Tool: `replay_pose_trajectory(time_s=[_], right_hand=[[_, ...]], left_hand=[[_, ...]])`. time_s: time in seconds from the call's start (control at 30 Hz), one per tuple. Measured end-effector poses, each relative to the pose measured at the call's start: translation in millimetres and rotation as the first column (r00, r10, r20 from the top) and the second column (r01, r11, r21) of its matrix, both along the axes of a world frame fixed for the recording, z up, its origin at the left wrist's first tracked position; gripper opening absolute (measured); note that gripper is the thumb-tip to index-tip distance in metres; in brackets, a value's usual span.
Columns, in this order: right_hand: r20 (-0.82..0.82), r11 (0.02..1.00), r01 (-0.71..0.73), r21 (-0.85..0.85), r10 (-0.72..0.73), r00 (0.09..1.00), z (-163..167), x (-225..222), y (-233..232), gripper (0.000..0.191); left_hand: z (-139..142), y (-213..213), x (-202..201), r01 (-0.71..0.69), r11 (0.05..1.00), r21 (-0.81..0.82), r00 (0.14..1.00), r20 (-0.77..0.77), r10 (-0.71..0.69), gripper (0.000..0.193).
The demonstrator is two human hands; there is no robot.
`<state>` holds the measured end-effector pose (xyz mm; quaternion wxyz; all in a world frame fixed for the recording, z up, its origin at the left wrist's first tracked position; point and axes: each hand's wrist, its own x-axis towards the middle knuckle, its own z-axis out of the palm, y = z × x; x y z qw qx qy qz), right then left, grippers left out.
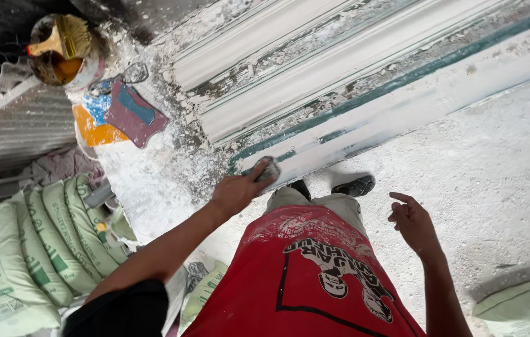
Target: The person fills the grooves and seams of long white plaster cornice moldings laid on the workshop floor, rubbing a small handheld applicator with white paste along the recessed channels. They work along the lengths of the moldings, moving from one molding to another and treating corners and edges.
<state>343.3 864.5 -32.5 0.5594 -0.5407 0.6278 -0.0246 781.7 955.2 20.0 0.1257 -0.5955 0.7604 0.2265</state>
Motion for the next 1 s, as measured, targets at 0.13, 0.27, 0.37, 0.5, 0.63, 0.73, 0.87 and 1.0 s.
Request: replay_pose_trajectory(time_s=[0.13,0.27,0.37,0.5,0.63,0.73,0.87,1.0], right_hand=[[0.128,0.999,0.014,0.035,-0.019,0.992,-15,11,16,0.040],[0.042,0.998,0.042,0.038,-0.044,0.998,-16,3,32,0.041],[0.026,0.991,0.131,0.031,-0.132,0.991,-15,-5,40,0.041],[0.127,0.997,0.063,-0.052,-0.056,0.990,-23,7,35,0.041],[0.134,0.998,0.003,-0.065,0.006,0.991,-26,11,25,0.041],[0.144,0.992,0.099,-0.080,-0.087,0.986,-25,-2,28,0.040],[0.103,0.989,0.139,-0.055,-0.133,0.986,-33,1,34,0.040],[0.140,0.997,-0.012,-0.076,0.023,0.990,-44,29,20,0.043]], left_hand=[[-10,-35,-28,0.027,0.998,0.061,1.000,-0.003,-0.027,0.059],[8,-31,-16,0.017,0.990,0.138,0.998,0.064,-0.026,0.056],[13,-34,-15,0.017,0.987,0.160,0.998,0.051,-0.026,0.057],[-4,-70,-49,0.064,0.998,0.012,0.998,-0.029,-0.063,0.055],[2,-72,-48,0.054,0.996,0.067,0.998,-0.034,-0.051,0.055],[21,-47,-23,0.059,0.993,0.105,0.998,0.005,-0.060,0.052],[20,-52,-32,0.061,0.991,0.117,0.998,-0.001,-0.062,0.053],[10,-79,-55,0.127,0.992,-0.014,0.992,0.004,-0.127,0.055]])
